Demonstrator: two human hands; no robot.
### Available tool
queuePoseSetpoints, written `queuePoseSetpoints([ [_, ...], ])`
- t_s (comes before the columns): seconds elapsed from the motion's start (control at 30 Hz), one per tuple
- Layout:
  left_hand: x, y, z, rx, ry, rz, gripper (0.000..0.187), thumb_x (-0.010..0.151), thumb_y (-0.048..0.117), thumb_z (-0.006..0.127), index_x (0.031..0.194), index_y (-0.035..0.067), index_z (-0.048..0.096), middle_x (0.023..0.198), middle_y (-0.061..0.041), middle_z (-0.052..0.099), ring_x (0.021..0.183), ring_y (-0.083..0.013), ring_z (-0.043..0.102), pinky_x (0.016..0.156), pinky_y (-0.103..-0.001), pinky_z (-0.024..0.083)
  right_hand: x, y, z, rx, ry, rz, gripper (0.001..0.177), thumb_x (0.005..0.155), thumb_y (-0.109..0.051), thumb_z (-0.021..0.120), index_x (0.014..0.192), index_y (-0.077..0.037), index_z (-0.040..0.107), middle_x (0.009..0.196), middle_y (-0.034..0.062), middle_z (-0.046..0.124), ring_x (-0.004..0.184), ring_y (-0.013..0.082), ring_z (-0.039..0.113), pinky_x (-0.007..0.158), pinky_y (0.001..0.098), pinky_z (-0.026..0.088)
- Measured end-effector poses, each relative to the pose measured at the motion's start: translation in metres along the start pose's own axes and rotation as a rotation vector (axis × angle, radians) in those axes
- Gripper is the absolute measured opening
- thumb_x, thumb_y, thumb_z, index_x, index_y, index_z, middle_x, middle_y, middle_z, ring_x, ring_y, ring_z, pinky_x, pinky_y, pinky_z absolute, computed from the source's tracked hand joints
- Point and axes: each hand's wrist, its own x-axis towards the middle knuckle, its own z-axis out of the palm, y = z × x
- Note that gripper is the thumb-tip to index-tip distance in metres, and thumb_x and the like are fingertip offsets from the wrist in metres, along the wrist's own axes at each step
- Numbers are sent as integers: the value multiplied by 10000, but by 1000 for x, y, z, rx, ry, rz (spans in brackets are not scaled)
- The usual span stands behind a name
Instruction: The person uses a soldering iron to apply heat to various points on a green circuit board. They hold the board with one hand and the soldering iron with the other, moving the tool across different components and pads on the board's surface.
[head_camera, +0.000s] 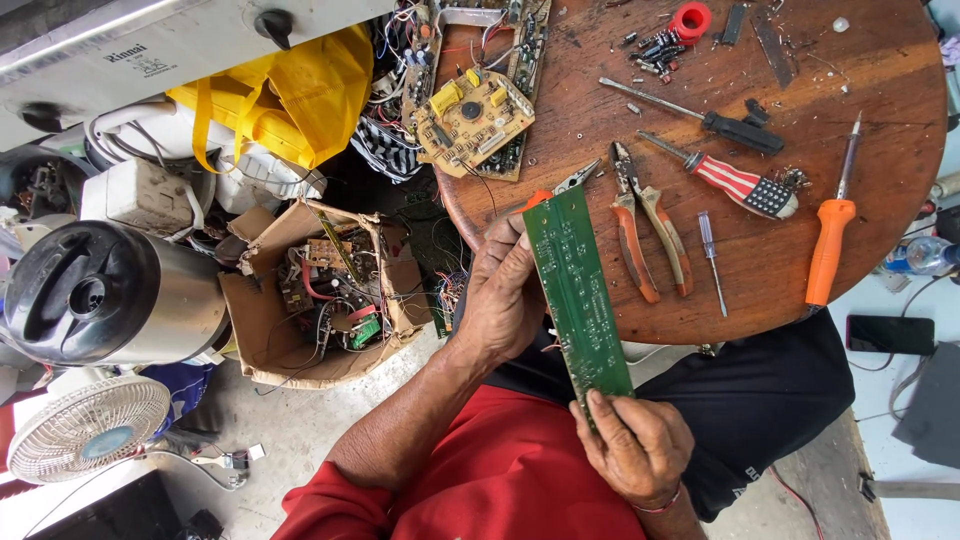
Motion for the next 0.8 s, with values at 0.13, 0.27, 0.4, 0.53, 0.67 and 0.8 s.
queuePoseSetpoints([
  [0.13,1,-7,-4,-102,-20,-24,456,994,158,745,1404,16,605,1158,-91,757,985,-171,736,873,-322,607,-2,-6,2,8,-35,-8,424,857,-224,945,1182,-57,730,1022,50,607,730,173,596,651,334,558],
  [0.27,2,-5,-3,-127,-16,-96,522,967,190,783,1428,49,584,1225,-94,732,1029,-188,732,889,-362,619,0,-7,3,-2,-25,-42,402,868,-258,931,1160,-59,739,1015,46,589,702,164,569,634,323,542],
  [0.4,2,-6,-6,-101,-5,-108,516,979,207,762,1439,61,580,1235,-104,732,1036,-205,736,866,-372,625,-1,-9,4,-9,-34,-44,406,864,-278,936,1153,-68,743,1019,45,582,712,164,563,632,327,542],
  [0.53,4,-4,-2,-86,-36,-120,427,901,269,845,1186,36,628,1017,-72,747,856,-166,731,796,-361,631,6,-11,5,3,-62,-40,416,887,-285,912,1195,-76,727,1020,43,585,699,164,577,634,324,544],
  [0.67,4,2,2,-65,14,-182,375,888,248,814,1117,10,637,978,-132,741,877,-264,744,843,-524,643,24,-8,0,171,-150,-97,444,928,-431,829,1169,-73,722,1004,42,633,691,162,629,584,331,505],
  [0.8,0,12,-18,-59,19,-350,486,886,130,727,1319,-35,579,1131,-291,715,1033,-438,729,876,-618,619,15,36,-28,122,-173,-82,361,986,-406,666,1145,-91,748,1023,71,677,721,259,682,599,443,527],
])
